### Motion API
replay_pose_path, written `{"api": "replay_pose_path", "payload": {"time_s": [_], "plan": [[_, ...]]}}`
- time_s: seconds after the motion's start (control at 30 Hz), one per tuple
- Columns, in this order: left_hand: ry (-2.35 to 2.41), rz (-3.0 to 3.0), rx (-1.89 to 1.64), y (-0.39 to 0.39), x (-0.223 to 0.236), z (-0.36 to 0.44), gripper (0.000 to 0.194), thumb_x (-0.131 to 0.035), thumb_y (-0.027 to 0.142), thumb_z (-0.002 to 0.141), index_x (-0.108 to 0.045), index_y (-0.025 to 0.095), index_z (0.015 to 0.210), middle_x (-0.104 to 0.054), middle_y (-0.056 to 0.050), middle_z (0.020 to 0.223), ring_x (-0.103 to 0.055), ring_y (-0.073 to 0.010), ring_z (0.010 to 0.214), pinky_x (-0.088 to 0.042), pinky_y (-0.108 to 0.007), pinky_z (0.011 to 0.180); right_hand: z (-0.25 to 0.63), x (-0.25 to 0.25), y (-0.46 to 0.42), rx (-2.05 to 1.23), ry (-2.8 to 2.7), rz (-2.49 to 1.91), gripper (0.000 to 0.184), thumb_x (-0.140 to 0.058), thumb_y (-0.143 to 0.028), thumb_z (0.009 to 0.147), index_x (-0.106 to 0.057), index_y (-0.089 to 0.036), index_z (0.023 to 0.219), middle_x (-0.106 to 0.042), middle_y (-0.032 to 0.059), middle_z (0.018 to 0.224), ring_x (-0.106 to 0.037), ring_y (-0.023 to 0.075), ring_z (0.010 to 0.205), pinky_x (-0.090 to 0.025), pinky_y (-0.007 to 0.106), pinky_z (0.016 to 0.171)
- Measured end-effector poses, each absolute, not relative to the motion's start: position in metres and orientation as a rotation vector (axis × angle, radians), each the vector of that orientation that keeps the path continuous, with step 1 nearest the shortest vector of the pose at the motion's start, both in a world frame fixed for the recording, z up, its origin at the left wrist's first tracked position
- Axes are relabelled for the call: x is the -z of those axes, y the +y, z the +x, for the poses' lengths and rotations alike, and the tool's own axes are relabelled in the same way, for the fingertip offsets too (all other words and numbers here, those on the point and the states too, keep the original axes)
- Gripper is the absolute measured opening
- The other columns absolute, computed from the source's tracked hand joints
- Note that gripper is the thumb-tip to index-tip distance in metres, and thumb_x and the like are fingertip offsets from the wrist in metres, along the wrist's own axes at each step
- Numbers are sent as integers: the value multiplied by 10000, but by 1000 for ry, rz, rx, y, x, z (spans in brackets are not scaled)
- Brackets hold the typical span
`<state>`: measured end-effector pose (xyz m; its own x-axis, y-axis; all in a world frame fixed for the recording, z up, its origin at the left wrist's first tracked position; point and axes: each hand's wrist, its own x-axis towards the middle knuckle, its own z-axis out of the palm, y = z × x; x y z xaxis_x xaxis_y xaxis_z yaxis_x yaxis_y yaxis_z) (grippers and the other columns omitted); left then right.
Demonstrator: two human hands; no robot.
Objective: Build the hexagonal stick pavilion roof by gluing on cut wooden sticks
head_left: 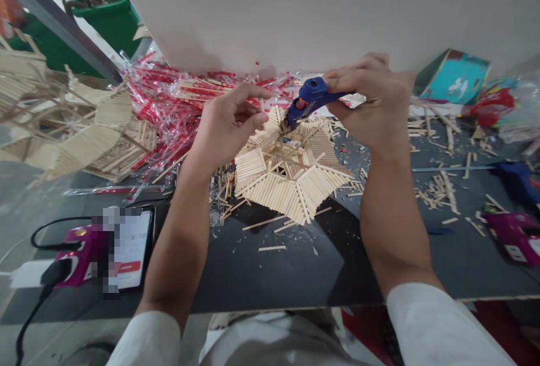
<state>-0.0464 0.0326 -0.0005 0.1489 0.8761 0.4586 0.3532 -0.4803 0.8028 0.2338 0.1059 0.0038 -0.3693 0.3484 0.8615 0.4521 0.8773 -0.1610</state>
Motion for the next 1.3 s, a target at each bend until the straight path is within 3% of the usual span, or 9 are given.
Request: {"api": "replay_pose_path", "payload": {"time_s": [0.23, 0.47, 0.73, 1.0, 1.3], "plan": [[1173, 1923, -1328, 32, 2, -44, 251, -749, 223, 911, -787, 244, 1158, -787, -22, 861, -761, -181, 761, -642, -313, 733, 236, -2, 107, 111, -1980, -596, 99, -677, -381, 948, -714, -425, 1029, -798, -58, 1041, -769, 280, 973, -495, 585, 1080], [1173, 1970, -1345, 34, 5, -42, 215, -760, 204, 921, -833, 264, 1114, -805, -7, 914, -758, -173, 772, -637, -319, 728, 234, -7, 100, 109, -2005, -771, 90, -729, -431, 903, -678, -360, 924, -816, -28, 1056, -756, 299, 995, -467, 594, 1124], [1212, 1988, -1378, 32, 1, -37, 155, -814, 206, 897, -864, 271, 1028, -830, -23, 910, -742, -165, 725, -635, -344, 684, 230, -13, 95, 128, -1954, -593, 144, -738, -243, 823, -703, -346, 918, -843, -33, 1058, -774, 260, 934, -517, 524, 1029], [1252, 1936, -1354, 30, -1, -38, 107, -837, 272, 897, -830, 260, 1003, -807, -4, 920, -763, -168, 800, -652, -315, 758, 231, -11, 98, 123, -1967, -613, 170, -747, -229, 809, -677, -326, 930, -836, -20, 1078, -757, 253, 953, -469, 512, 1086], [1095, 1966, -1462, 38, 10, -36, 163, -869, 275, 857, -723, 248, 924, -761, 19, 848, -749, -156, 745, -643, -309, 670, 237, -17, 95, 137, -1982, -668, 193, -735, -162, 829, -668, -309, 934, -831, -88, 1115, -789, 206, 1014, -489, 464, 1086]]}}
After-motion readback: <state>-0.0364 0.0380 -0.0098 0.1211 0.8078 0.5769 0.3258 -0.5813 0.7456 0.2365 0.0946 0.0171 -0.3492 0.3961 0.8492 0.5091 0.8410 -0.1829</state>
